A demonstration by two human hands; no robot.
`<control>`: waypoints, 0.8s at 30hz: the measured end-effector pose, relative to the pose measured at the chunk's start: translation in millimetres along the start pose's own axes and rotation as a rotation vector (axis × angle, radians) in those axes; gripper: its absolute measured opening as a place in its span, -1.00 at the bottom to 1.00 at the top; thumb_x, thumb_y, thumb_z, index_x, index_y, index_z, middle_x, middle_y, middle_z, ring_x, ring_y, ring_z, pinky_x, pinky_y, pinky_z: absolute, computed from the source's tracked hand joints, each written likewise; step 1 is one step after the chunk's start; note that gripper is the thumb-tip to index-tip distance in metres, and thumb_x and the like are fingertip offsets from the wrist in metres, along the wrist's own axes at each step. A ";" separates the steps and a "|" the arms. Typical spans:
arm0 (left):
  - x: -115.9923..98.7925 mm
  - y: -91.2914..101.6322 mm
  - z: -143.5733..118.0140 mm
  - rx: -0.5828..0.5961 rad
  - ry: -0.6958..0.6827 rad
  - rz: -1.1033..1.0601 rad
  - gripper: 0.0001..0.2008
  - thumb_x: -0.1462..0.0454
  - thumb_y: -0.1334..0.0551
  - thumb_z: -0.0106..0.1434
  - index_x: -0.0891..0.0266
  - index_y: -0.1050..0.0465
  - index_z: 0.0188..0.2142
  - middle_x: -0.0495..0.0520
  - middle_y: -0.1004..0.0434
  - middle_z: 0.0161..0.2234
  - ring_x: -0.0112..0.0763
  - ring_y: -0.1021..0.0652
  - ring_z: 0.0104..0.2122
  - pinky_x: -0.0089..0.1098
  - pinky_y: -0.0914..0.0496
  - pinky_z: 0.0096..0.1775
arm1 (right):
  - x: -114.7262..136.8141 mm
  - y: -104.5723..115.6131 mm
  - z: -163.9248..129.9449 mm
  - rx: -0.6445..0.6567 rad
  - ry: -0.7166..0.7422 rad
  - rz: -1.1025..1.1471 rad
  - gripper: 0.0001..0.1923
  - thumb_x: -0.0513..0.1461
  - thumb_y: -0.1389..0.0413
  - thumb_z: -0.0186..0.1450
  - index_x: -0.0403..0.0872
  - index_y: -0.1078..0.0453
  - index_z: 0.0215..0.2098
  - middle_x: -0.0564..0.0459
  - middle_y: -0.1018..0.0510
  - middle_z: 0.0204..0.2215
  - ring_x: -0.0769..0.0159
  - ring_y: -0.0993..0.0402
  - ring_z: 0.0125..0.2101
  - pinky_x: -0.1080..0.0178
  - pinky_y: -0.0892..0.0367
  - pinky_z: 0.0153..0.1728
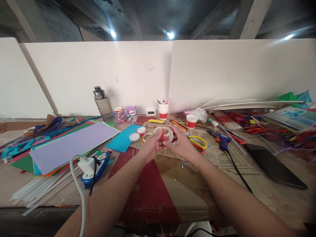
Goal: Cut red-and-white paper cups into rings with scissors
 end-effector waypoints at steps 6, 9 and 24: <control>-7.3 3.8 -0.2 -0.059 -0.071 0.086 -0.54 -0.07 -0.48 0.00 0.26 -0.55 -0.34 0.12 -0.57 -0.26 -0.45 -0.49 -0.36 -0.45 -0.37 -0.38 | -6.4 2.1 2.9 -0.046 0.032 -0.078 -0.54 -0.23 -0.30 0.11 0.05 -0.46 0.00 -0.04 -0.54 0.03 0.05 -0.41 0.07 -0.08 -0.26 0.17; -11.2 6.9 0.2 -0.072 -0.086 0.109 -0.58 0.00 -0.53 -0.06 0.28 -0.53 -0.41 0.06 -0.52 -0.38 -0.45 -0.47 -0.38 -0.45 -0.35 -0.38 | -13.7 -2.3 2.2 -0.011 0.010 -0.106 -0.48 -0.15 -0.34 0.10 0.05 -0.44 0.03 -0.06 -0.52 0.04 0.06 -0.41 0.03 -0.05 -0.31 0.10; -59.5 77.3 6.3 -0.436 -0.288 -0.136 -0.73 0.16 -0.44 0.11 0.31 -0.46 -0.39 -0.07 -0.38 -0.55 -0.61 -0.37 -0.55 -0.55 -0.19 -0.52 | -56.8 26.4 10.8 -0.170 -0.113 -0.222 -0.76 -0.12 -0.25 0.17 -0.02 -0.50 -0.21 0.00 -0.54 -0.23 0.19 -0.41 -0.23 0.03 -0.36 -0.04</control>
Point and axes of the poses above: each hand's wrist, its own z-axis towards the middle knuckle, its own y-axis out of the back of the hand, x = y × z, the point moved 8 cm from there along z, towards the middle knuckle
